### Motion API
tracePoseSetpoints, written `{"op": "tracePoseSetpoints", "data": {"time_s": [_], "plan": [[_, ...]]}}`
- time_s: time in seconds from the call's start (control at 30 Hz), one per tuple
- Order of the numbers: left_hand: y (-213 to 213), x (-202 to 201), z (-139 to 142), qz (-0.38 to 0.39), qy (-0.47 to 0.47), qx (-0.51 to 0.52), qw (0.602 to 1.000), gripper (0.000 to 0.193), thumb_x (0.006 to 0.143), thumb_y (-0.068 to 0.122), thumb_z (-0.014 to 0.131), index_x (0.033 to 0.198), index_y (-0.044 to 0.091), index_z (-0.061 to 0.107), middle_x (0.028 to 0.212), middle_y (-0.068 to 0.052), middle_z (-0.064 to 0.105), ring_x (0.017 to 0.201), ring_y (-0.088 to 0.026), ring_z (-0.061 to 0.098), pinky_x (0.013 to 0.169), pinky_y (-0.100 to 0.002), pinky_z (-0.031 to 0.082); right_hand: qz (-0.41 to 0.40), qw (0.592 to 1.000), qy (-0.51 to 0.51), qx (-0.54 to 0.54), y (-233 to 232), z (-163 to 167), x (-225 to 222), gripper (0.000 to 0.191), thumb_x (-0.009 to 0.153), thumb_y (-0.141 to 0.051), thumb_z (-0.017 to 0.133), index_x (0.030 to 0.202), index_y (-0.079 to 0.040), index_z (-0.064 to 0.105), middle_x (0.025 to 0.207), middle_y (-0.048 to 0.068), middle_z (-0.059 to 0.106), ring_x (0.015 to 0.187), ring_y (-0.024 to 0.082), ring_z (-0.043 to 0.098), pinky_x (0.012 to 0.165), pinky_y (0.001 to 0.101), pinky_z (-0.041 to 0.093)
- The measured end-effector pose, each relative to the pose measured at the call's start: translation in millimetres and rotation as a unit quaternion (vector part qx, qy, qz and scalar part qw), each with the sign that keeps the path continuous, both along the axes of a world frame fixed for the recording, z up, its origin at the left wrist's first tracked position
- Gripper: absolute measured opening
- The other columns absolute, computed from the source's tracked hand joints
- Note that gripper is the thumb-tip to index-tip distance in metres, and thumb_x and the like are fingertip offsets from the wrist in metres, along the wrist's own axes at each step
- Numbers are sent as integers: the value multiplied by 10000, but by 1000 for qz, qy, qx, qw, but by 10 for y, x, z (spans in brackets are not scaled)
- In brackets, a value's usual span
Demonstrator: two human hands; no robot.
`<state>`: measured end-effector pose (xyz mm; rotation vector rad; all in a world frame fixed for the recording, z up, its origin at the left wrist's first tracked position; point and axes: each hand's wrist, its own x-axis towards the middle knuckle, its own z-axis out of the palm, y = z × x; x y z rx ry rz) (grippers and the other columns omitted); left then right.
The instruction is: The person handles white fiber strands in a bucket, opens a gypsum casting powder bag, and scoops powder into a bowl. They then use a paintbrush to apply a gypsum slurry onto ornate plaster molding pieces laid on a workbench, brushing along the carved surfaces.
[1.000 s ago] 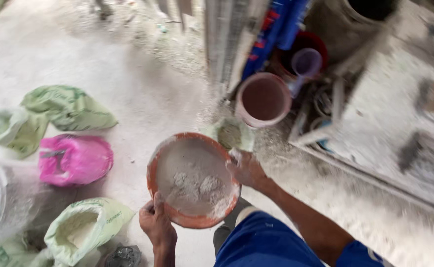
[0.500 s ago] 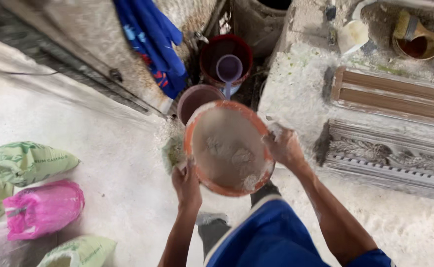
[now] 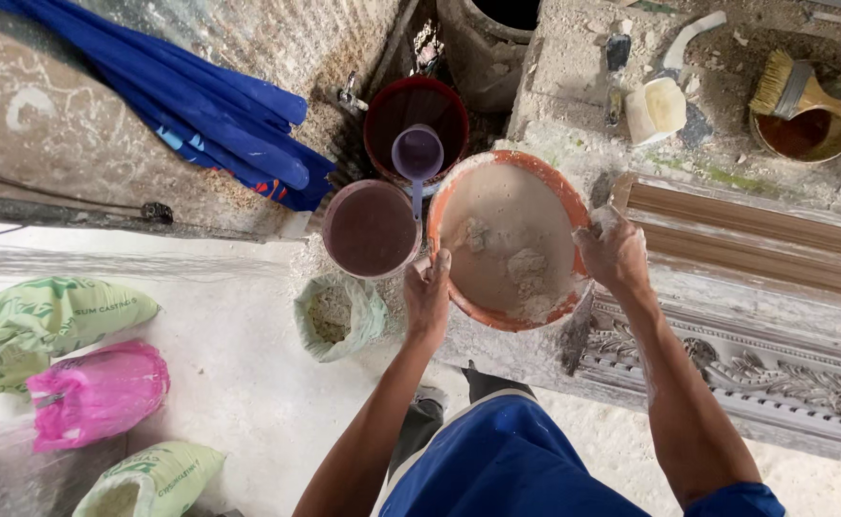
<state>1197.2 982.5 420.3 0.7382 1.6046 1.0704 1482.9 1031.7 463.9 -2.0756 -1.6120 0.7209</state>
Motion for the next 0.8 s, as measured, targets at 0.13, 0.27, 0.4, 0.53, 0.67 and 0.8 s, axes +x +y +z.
{"op": "tracePoseSetpoints", "data": {"time_s": [0.13,0.27,0.4,0.53,0.67,0.8], "plan": [[58,114,12,-42,17,36,998,582,1024,477,670,789,-23,487,724,-6,392,689,-138,347,586,-359,305,-22,1000,14,-12,15,-219,209,218,854,-201,712,954,-9,687,749,194,696,670,329,687,641,471,539],[-41,97,140,-60,56,31,996,465,970,465,651,808,31,608,679,19,466,642,-90,406,549,-303,368,-33,999,10,-37,-37,-351,318,263,892,-251,730,961,-2,681,761,190,679,664,329,681,635,464,529],[-176,-173,157,-72,-85,-2,994,446,991,460,606,1048,19,624,776,6,584,638,-75,500,536,-262,409,48,994,-82,44,24,-65,147,469,929,-415,750,1169,-15,705,971,216,712,818,345,703,715,492,554],[-580,-861,-60,4,-47,-100,994,566,1029,459,597,1380,19,655,916,-102,640,690,-110,568,627,-270,515,108,984,-101,98,166,767,-496,766,949,-479,753,1471,32,523,1279,308,605,1082,445,670,855,542,575],[-1334,-1581,-253,193,-83,-269,940,748,1040,599,525,1482,1,443,1114,-199,538,949,-245,499,844,-381,443,241,964,-13,108,106,1645,-1890,650,1032,-437,624,1524,-50,449,1503,225,556,1209,396,678,878,530,584],[-1495,-2055,-42,399,-447,-292,745,952,1051,739,453,1583,-18,231,1311,-296,435,1209,-379,430,1062,-493,371,336,894,275,115,-388,1611,-3877,601,996,-405,580,1475,-67,449,1480,193,553,1147,328,689,890,500,600]]}}
